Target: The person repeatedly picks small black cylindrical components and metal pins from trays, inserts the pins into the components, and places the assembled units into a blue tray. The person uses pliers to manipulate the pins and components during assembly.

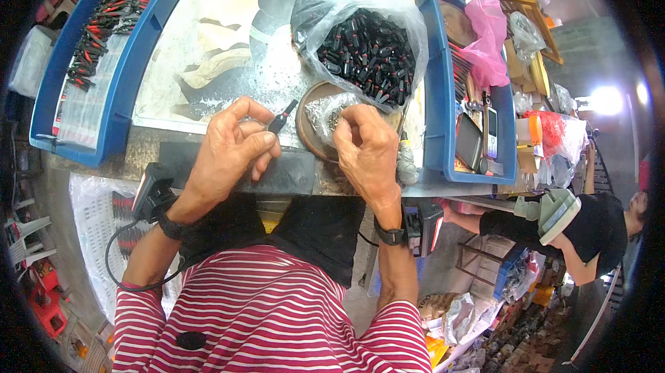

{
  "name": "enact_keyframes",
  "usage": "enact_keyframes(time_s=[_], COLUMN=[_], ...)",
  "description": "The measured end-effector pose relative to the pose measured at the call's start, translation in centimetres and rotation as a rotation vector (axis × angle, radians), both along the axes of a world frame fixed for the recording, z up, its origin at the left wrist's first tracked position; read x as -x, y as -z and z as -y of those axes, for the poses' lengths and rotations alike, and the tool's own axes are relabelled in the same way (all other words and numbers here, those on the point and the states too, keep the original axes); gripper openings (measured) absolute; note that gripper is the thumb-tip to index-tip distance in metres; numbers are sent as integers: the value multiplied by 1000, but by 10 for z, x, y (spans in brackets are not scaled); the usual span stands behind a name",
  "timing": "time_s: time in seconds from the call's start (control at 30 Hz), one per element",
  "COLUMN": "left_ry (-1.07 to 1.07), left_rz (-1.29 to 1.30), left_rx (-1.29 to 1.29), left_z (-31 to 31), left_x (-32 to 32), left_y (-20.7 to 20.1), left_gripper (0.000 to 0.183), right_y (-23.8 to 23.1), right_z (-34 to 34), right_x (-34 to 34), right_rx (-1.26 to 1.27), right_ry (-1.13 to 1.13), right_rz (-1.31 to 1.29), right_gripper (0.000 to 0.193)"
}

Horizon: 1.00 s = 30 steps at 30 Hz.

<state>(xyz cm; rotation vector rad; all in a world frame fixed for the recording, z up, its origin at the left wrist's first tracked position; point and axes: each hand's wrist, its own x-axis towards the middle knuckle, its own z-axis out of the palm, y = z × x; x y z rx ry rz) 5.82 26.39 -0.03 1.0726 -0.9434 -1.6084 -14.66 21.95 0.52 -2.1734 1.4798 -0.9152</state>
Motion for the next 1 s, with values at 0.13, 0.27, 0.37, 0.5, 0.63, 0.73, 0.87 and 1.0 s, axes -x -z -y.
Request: enact_keyframes(time_s=[0.13, 0.27, 0.37, 0.5, 0.63, 0.73, 0.87, 1.0], left_ry=[-3, -41, -84, -128, -229, -258, -271, -266], left_rz=[53, 135, 184, 288, 391, 440, 484, 554], left_rx=[25, 58, 88, 141, 218, 271, 295, 294], left_z=[0, -2, -3, -6, -7, -7, -7, -9], left_x=[2, 6, 8, 10, 15, 17, 18, 19], left_y=[-3, -3, 1, 5, 7, 8, 8, 6], left_gripper=[18, 18, 17, 15, 14, 15, 16, 17], right_y=[-15, -29, -32, -27, -22, -18, -16, -15], right_z=[-7, -13, -14, -16, -17, -18, -20, -22], right_x=[-10, -22, -32, -42, -46, -48, -49, -50], right_rx=[-195, -411, -555, -654, -640, -601, -556, -536], right_ry=[7, -44, -61, -87, -86, -85, -78, -59], right_rz=[295, 542, 654, 706, 699, 697, 684, 685], right_gripper=[7, 11, 13, 12, 11, 12, 10, 9])
